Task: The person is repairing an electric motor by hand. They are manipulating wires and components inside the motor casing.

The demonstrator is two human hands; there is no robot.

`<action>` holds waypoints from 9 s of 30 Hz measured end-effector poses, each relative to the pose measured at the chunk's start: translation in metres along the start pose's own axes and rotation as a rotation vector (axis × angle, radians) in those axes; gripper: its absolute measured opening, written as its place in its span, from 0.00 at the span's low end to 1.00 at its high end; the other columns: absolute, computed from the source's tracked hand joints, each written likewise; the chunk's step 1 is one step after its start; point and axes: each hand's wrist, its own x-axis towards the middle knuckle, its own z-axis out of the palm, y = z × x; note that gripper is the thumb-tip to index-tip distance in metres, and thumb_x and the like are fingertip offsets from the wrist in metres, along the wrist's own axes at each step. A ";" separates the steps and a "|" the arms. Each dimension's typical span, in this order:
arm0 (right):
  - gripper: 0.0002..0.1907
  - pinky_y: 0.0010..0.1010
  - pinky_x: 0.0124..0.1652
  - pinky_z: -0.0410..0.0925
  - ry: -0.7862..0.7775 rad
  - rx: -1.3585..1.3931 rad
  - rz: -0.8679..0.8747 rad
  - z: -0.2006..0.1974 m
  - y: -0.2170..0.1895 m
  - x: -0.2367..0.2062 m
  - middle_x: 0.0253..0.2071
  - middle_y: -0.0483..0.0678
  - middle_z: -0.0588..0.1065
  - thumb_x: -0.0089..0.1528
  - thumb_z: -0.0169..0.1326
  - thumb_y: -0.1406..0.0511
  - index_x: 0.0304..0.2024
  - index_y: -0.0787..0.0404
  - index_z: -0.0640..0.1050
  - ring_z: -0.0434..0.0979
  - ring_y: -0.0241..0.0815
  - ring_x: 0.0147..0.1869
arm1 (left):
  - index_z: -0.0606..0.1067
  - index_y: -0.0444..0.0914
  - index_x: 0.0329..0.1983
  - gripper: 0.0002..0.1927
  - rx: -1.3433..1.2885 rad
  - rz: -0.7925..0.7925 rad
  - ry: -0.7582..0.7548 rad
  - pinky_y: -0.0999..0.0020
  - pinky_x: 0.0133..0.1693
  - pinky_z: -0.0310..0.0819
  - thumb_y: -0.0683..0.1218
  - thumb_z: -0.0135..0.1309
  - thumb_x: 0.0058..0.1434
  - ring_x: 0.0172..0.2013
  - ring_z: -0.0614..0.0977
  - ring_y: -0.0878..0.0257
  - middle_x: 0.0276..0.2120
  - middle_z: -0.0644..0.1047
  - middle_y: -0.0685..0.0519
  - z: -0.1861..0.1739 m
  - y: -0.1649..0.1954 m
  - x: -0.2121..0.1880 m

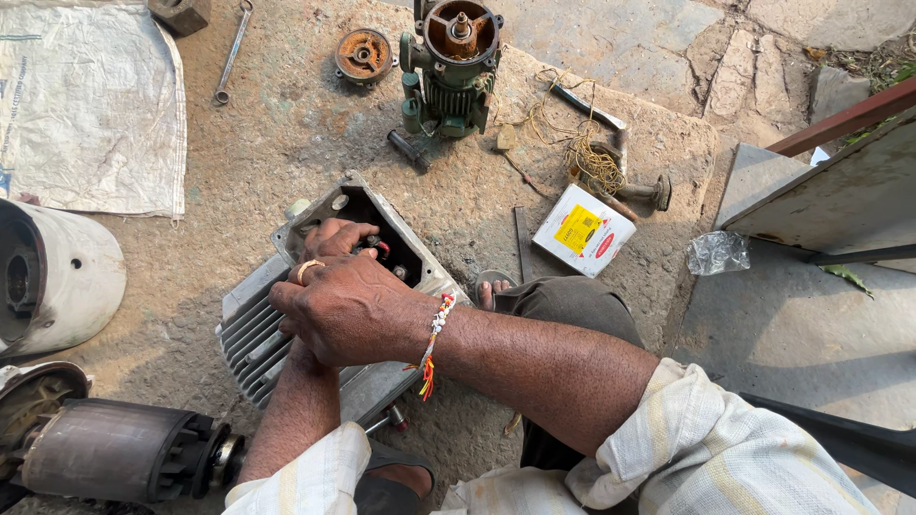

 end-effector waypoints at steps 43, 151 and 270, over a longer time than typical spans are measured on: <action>0.15 0.47 0.40 0.73 -0.029 0.013 0.058 0.001 0.008 -0.001 0.37 0.55 0.78 0.60 0.61 0.57 0.37 0.62 0.77 0.82 0.56 0.45 | 0.80 0.41 0.51 0.13 -0.119 0.119 0.006 0.54 0.56 0.71 0.48 0.60 0.65 0.52 0.78 0.58 0.46 0.77 0.52 0.004 -0.018 0.010; 0.14 0.43 0.46 0.73 -0.417 -0.317 0.623 -0.037 0.102 0.005 0.40 0.56 0.79 0.55 0.59 0.62 0.42 0.62 0.79 0.81 0.54 0.48 | 0.81 0.49 0.48 0.12 0.100 -0.110 -0.025 0.60 0.57 0.72 0.45 0.61 0.61 0.53 0.78 0.61 0.46 0.77 0.56 0.005 -0.005 0.010; 0.13 0.52 0.54 0.71 -0.493 -0.083 0.695 -0.014 0.091 0.005 0.46 0.47 0.82 0.55 0.61 0.56 0.41 0.45 0.86 0.80 0.52 0.55 | 0.77 0.37 0.39 0.05 0.323 0.083 0.013 0.49 0.41 0.78 0.37 0.53 0.62 0.40 0.81 0.45 0.35 0.76 0.43 -0.012 0.035 -0.009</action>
